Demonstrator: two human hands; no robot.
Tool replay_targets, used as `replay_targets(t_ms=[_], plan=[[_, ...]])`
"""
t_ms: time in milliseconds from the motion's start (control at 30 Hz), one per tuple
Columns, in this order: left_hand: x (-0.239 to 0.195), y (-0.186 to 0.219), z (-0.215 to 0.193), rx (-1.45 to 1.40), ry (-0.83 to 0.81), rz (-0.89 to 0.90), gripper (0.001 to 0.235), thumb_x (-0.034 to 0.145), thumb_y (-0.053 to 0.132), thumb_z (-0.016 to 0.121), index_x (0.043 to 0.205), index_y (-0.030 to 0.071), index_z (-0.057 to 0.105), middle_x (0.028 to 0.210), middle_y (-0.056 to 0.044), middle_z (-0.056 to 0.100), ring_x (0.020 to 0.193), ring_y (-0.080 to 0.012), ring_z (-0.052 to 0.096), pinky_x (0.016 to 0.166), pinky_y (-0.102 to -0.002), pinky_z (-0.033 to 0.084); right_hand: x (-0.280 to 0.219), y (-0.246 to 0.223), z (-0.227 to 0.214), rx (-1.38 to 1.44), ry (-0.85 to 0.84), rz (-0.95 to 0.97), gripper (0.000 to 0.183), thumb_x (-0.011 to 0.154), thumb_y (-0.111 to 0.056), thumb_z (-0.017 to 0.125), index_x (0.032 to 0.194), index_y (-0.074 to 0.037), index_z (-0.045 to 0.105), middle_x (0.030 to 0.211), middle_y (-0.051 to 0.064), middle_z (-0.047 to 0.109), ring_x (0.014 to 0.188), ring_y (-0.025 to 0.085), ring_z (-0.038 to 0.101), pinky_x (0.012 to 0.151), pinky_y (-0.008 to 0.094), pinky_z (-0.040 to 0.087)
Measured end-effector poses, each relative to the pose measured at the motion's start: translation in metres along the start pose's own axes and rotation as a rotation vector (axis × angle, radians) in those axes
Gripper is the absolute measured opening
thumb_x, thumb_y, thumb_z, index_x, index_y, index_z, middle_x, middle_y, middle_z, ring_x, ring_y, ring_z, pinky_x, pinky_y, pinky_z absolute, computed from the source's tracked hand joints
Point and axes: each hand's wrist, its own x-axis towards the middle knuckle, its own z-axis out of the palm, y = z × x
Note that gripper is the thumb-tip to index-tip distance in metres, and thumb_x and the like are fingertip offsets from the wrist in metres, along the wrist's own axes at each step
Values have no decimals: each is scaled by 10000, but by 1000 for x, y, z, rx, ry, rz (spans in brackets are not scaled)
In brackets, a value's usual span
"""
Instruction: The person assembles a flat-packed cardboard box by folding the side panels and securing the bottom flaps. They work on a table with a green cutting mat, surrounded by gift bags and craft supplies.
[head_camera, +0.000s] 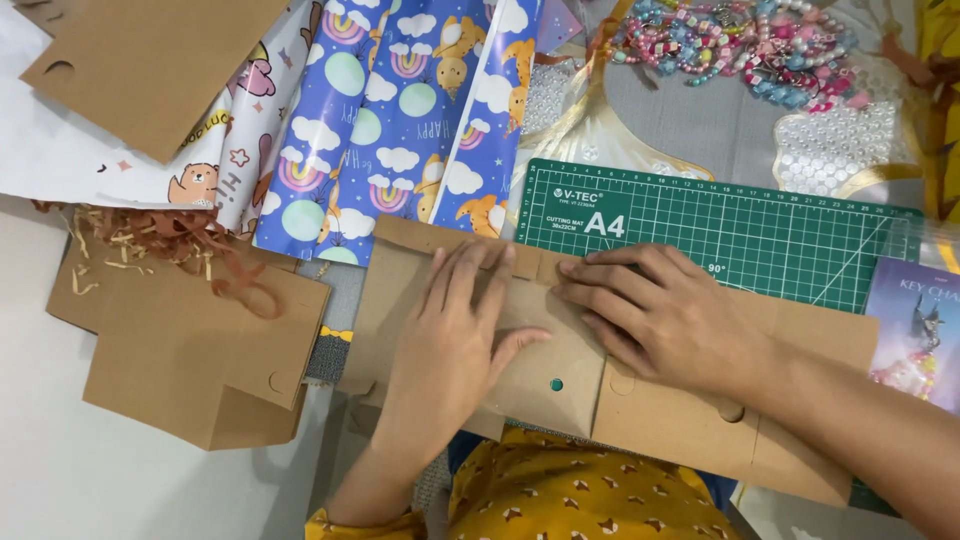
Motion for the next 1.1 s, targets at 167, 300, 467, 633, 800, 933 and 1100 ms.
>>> replay_targets(t_ms=[167,300,467,633,800,933,1100], plan=[[-6,11,7,140,-78,-75,1072,894,839,488,1601,52,313,1623,-224,401,1482,-376,443,1261,-598,222,1,0,-1,-20,-4,11,299,1024,-236,611,1279,-91,668,1336,45,679,1135,256,636,917,366,497],[-9,16,11,129,-132,-134,1239,815,928,469,1607,-3,267,1662,-245,289,1549,-378,287,1242,-646,139,1,-1,-1,-21,-13,13,313,1021,-245,614,1290,-93,662,1333,45,678,1154,251,636,928,364,500],[-10,6,10,319,-174,-251,1220,672,1113,375,1655,418,169,1670,-308,180,1534,-468,282,1200,-630,231,0,0,-1,-35,-40,15,334,1024,-258,614,1307,-85,651,1365,50,659,1184,258,623,955,373,497],[-7,-4,1,175,-115,-235,1178,760,973,504,1601,163,354,1628,-247,356,1480,-420,397,1106,-543,379,-1,1,0,-50,-52,16,331,1031,-263,612,1315,-96,649,1366,44,657,1184,249,620,936,359,484],[-6,-2,-24,237,-125,-87,907,942,776,449,1534,91,503,1553,-129,547,1458,-376,453,1201,-512,313,-4,4,-1,-97,-45,0,322,1054,-251,609,1323,-80,658,1364,58,676,1197,241,634,964,354,485],[-23,27,-49,-5,97,96,661,1034,616,381,1380,110,628,1420,-87,642,1331,-272,613,1146,-513,371,-9,1,-12,-188,-70,-59,314,1071,-238,631,1350,-94,620,1385,83,659,1224,241,639,1003,367,489],[-45,40,-36,-130,169,253,501,1049,594,476,1218,196,728,1241,2,759,1167,-187,718,1067,-418,437,-8,-20,-82,-243,-114,-11,285,1091,-211,634,1360,-118,624,1394,63,677,1189,225,648,1050,387,473]])
